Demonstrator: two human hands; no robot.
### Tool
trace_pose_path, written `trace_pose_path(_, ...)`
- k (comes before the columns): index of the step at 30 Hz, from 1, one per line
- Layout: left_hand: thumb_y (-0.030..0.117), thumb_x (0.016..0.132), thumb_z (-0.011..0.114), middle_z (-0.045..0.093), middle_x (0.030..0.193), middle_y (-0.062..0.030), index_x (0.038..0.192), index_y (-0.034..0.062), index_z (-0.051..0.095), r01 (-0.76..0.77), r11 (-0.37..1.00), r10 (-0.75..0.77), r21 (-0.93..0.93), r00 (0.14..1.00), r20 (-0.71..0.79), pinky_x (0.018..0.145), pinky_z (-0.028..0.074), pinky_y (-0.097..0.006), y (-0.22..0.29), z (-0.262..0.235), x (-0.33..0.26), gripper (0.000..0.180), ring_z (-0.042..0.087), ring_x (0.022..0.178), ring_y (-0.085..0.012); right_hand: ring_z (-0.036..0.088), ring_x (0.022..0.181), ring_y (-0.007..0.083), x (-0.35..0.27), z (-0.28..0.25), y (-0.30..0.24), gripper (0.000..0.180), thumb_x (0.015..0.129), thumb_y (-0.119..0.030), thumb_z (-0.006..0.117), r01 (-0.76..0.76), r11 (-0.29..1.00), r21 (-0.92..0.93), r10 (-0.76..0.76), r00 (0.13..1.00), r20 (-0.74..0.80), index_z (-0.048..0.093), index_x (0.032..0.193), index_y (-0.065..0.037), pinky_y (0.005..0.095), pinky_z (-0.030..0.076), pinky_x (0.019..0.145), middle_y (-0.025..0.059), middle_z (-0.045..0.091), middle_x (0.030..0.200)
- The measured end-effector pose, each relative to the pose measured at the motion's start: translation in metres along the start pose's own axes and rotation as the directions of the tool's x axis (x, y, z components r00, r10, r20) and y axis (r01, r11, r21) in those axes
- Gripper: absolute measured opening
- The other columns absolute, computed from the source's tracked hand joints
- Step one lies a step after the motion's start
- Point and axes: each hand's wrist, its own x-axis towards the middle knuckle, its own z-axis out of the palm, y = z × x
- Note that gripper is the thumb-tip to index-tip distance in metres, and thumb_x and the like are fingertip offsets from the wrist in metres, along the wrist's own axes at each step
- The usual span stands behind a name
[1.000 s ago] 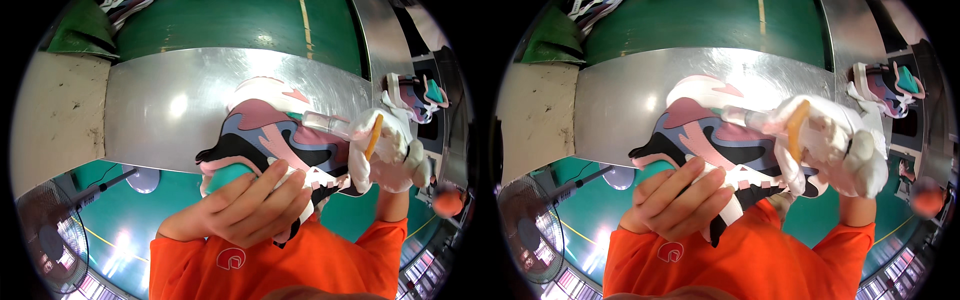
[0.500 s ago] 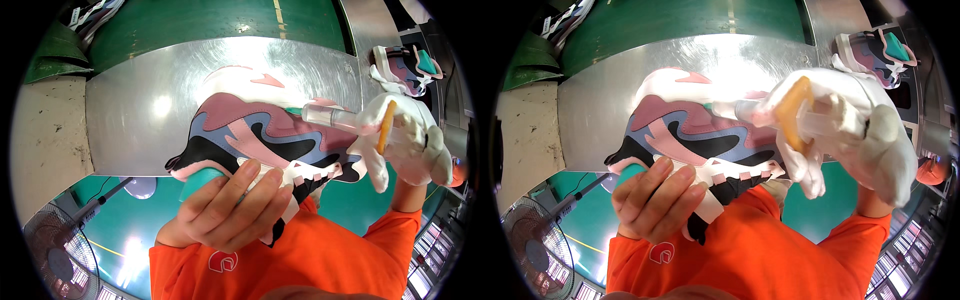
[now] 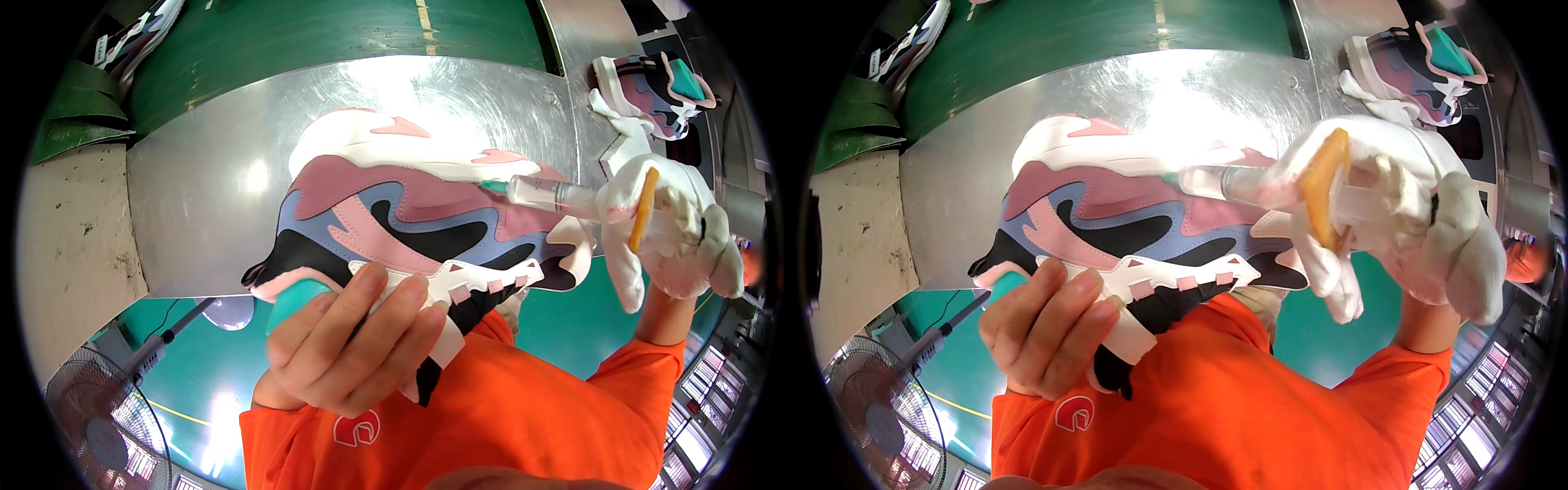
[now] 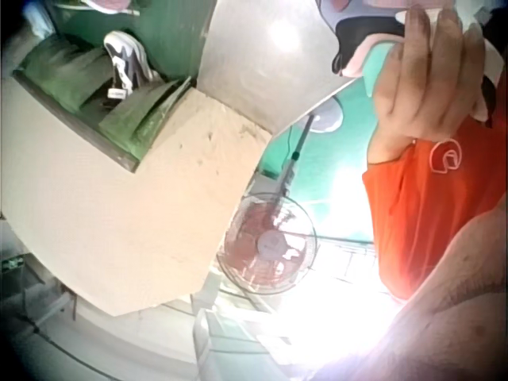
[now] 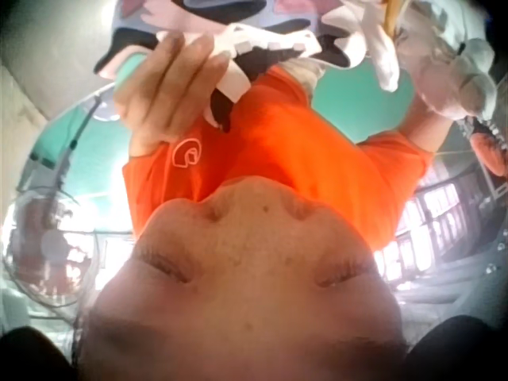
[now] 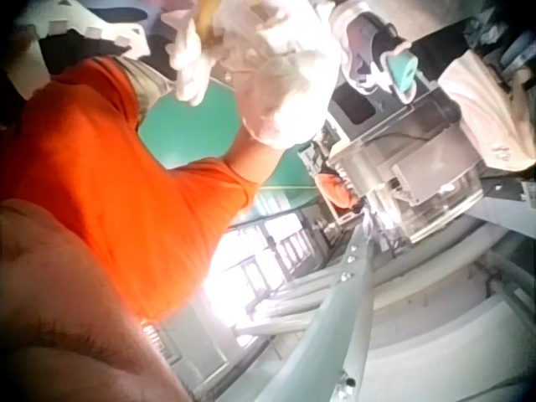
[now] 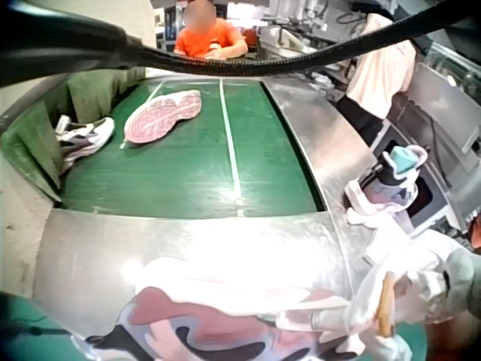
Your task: The person uses a syringe to apply a clear liquid adhesive to the seams of a multi-colored sneaker. They hold the shoe with a teal shoe tree inside and rotate it to access different areas, including the toe box and side panels. The person works on multiple shoes sequentially on a metal table.
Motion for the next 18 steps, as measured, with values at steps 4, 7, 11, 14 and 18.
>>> trace_pose_path(4, 0.019, 0.082, 0.072, 0.074, 0.1, -0.001, 0.099, 0.0156, 0.074, 0.03, 0.999, -0.03, 0.031, 1.0, 0.007, 0.077, 0.051, -0.026, 0.003, 0.0, -0.002, 0.018, 0.068, 0.101, -0.0215, 0.066, 0.061, 0.0233, -0.009, -0.003, -0.002, 0.085, 0.07, -0.06, 0.081, 0.005, 1.0, -0.002, -0.005, 1.0, -0.016, 0.057, 0.111, 0.01, 0.0441, 0.046, 0.096, 0.0191, 0.064, 0.097)
trace_pose_path(7, 0.03, 0.097, 0.059, 0.074, 0.107, 0.0066, 0.105, 0.025, 0.075, 0.077, 0.994, -0.079, 0.082, 0.996, 0.03, 0.085, 0.043, -0.026, 0.006, -0.002, -0.003, 0.019, 0.067, 0.107, -0.0162, 0.066, 0.06, 0.0231, -0.015, -0.004, -0.004, 0.085, 0.069, -0.061, 0.081, 0.01, 1.0, -0.003, -0.01, 1.0, -0.03, 0.057, 0.11, 0.01, 0.0447, 0.045, 0.098, 0.0184, 0.064, 0.095)
trace_pose_path(11, 0.03, 0.097, 0.058, 0.074, 0.104, 0.006, 0.102, 0.025, 0.076, 0.077, 0.994, -0.078, 0.077, 0.997, 0.006, 0.085, 0.043, -0.026, 0.004, 0.002, -0.002, 0.019, 0.068, 0.105, -0.0161, 0.066, 0.06, 0.0229, -0.021, -0.006, -0.002, 0.085, 0.069, -0.061, 0.082, 0.019, 1.0, -0.004, -0.019, 0.999, -0.042, 0.057, 0.108, 0.01, 0.0454, 0.044, 0.101, 0.0176, 0.065, 0.092)
trace_pose_path(14, 0.031, 0.097, 0.058, 0.074, 0.102, 0.0056, 0.1, 0.0242, 0.076, 0.077, 0.994, -0.078, 0.084, 0.997, 0.014, 0.083, 0.043, -0.025, 0.005, 0.0, 0.001, 0.02, 0.068, 0.104, -0.0162, 0.066, 0.059, 0.0227, -0.024, -0.007, -0.003, 0.085, 0.069, -0.062, 0.082, 0.024, 1.0, -0.002, -0.024, 0.999, -0.046, 0.057, 0.107, 0.01, 0.0459, 0.043, 0.103, 0.017, 0.066, 0.09)
trace_pose_path(18, 0.033, 0.097, 0.058, 0.075, 0.102, 0.0047, 0.098, 0.0226, 0.077, 0.079, 0.996, -0.081, 0.048, 0.996, 0.036, 0.08, 0.044, -0.024, 0.004, -0.002, 0.005, 0.021, 0.068, 0.103, -0.0165, 0.067, 0.058, 0.0225, -0.027, -0.009, -0.003, 0.085, 0.069, -0.062, 0.082, 0.029, 1.0, 0.0, -0.029, 0.998, -0.049, 0.057, 0.105, 0.01, 0.0466, 0.043, 0.106, 0.0161, 0.066, 0.088)
